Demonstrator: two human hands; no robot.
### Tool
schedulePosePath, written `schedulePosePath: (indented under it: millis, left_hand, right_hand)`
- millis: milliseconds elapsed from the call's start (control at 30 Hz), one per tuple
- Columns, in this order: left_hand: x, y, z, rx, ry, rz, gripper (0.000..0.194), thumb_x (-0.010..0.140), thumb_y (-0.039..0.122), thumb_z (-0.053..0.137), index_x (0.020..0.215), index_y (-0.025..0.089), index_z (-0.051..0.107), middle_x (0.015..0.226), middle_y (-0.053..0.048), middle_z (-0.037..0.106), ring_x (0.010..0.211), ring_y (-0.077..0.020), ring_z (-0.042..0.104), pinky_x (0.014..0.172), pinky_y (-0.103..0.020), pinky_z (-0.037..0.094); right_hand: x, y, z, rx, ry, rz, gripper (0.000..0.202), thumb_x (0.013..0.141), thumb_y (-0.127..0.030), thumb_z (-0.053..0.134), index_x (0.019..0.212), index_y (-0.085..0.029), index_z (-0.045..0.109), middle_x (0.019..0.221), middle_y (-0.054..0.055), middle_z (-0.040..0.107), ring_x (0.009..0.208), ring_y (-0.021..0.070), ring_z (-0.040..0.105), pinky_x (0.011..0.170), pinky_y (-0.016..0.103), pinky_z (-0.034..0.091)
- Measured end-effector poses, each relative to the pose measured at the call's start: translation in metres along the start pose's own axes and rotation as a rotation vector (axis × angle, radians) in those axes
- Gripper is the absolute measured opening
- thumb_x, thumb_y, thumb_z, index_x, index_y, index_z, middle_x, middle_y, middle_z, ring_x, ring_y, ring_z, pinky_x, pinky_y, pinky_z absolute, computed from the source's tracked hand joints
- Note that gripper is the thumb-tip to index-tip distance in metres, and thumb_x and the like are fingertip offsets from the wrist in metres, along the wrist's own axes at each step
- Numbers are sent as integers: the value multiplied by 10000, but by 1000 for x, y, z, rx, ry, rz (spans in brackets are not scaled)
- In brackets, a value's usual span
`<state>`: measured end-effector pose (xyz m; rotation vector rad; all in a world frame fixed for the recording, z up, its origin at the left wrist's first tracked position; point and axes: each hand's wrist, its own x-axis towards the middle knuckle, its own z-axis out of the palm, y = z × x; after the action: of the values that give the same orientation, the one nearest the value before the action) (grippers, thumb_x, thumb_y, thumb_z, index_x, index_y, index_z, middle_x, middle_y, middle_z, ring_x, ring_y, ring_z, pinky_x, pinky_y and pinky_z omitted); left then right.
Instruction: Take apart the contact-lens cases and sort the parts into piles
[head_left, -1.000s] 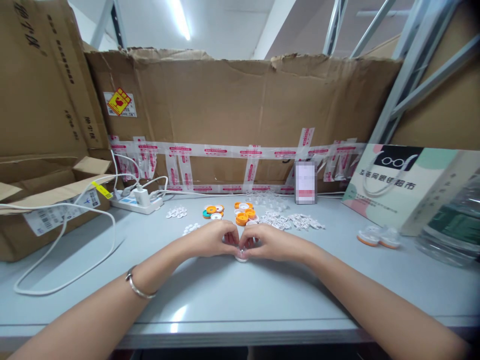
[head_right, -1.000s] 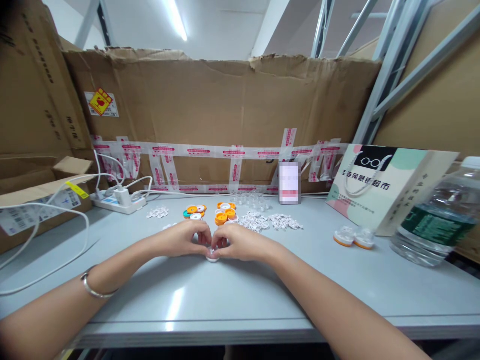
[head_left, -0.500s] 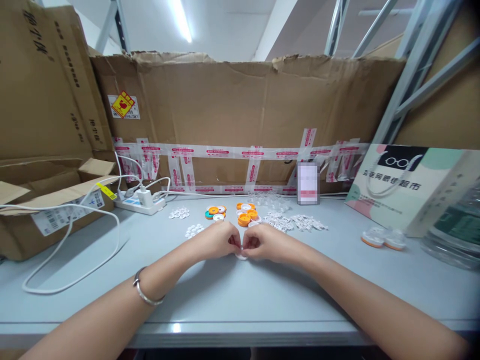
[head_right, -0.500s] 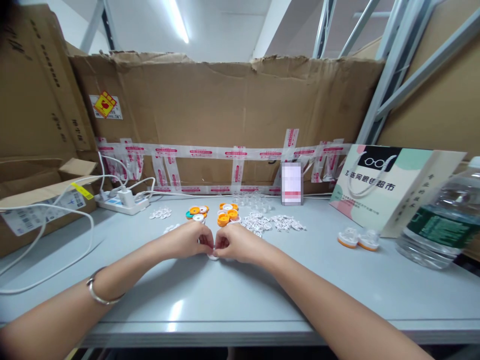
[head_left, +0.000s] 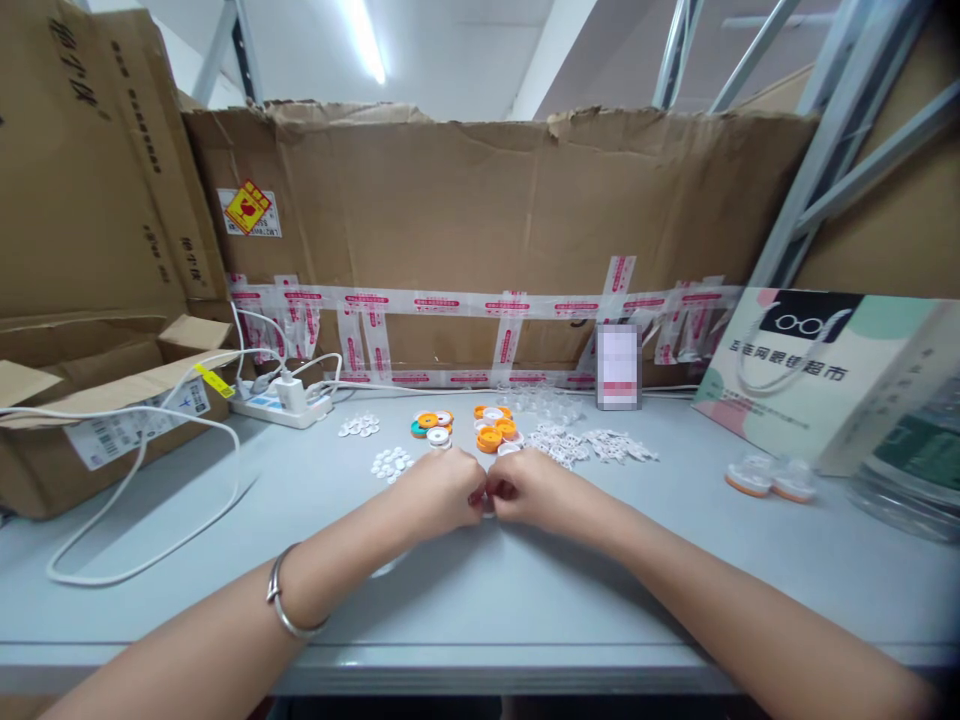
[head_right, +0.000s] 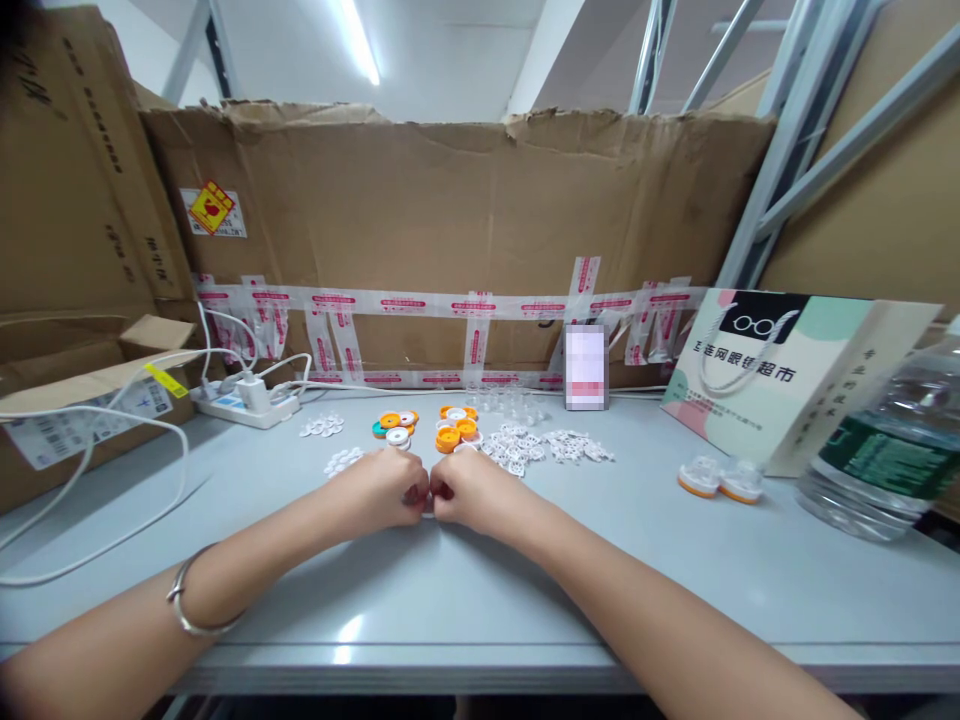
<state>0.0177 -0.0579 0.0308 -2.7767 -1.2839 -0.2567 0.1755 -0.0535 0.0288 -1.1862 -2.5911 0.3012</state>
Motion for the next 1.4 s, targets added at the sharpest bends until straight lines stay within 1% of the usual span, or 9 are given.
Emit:
schedulePosePath:
  millis: [233,367,567,900,1067,1133,1233,1300,1400]
  left_hand:
    - [0,-4,-10,-24,19,-28,144,653,219,517,673,184,655,660,-32,658,597,-153,564,503,-216,338]
    - [-4,-32,-31,-20,30,-126,179,636,147,482,681,184,651,663,-30,654,594,-141,558,528,-216,348]
    - [-10,-72,-45,71,-172,-305,164,558,108,496,609,177,635,616,-27,633,540,-127,530,462,-203,299]
    - [-9,-69,-40,139,-199,-394,135,552,119,541,629,167,640,641,-58,629,555,-162,550,457,-220,296]
    - [-9,-63,-45,100,-103,-351,153,708,239,518,625,161,620,637,-51,622,571,-147,542,483,-225,310]
    - [-7,-54,-46,-41,40,-239,245,795,280,448,666,163,621,668,-44,633,609,-137,548,533,-224,353]
    - [-4,-35,-42,-484,215,-37,218,812,328,480,803,175,633,790,-26,666,695,-120,583,627,-205,427]
    - [-2,-24,-38,-736,255,-6,217,782,349,542,856,164,629,830,-28,674,733,-124,609,665,-212,464]
    - [-2,-14,-34,-888,313,1,201,779,314,561,816,126,619,777,-39,675,715,-131,625,683,-238,491]
  right_hand:
    - [-4,-1,-3,46,14,-2,118,632,-120,498,603,-135,611,543,1,568,502,83,443,478,195,278]
    - [-7,-1,-8,97,23,-9,96,664,-161,528,620,-138,610,557,-3,575,512,83,465,479,188,299]
    - [-9,-2,-13,153,12,26,93,667,-128,525,652,-133,617,596,3,597,540,89,502,495,183,336]
    - [-5,4,-13,248,91,44,113,681,-124,512,683,-144,623,621,12,608,572,109,542,540,208,402]
    - [-4,0,-15,390,174,114,115,694,-142,533,730,-150,643,692,31,646,627,127,581,591,234,446]
    - [-3,0,-16,504,225,132,101,709,-182,554,745,-152,643,712,36,654,660,135,598,627,249,463]
    - [-1,-1,-17,722,282,135,145,714,-276,599,775,-149,632,719,37,650,692,144,615,670,274,485]
    - [-1,-3,-18,855,298,137,196,701,-319,626,792,-146,622,720,35,648,705,146,619,700,292,492]
    - [-1,-7,-20,979,321,133,230,673,-345,660,773,-144,606,701,27,641,702,140,612,717,303,492]
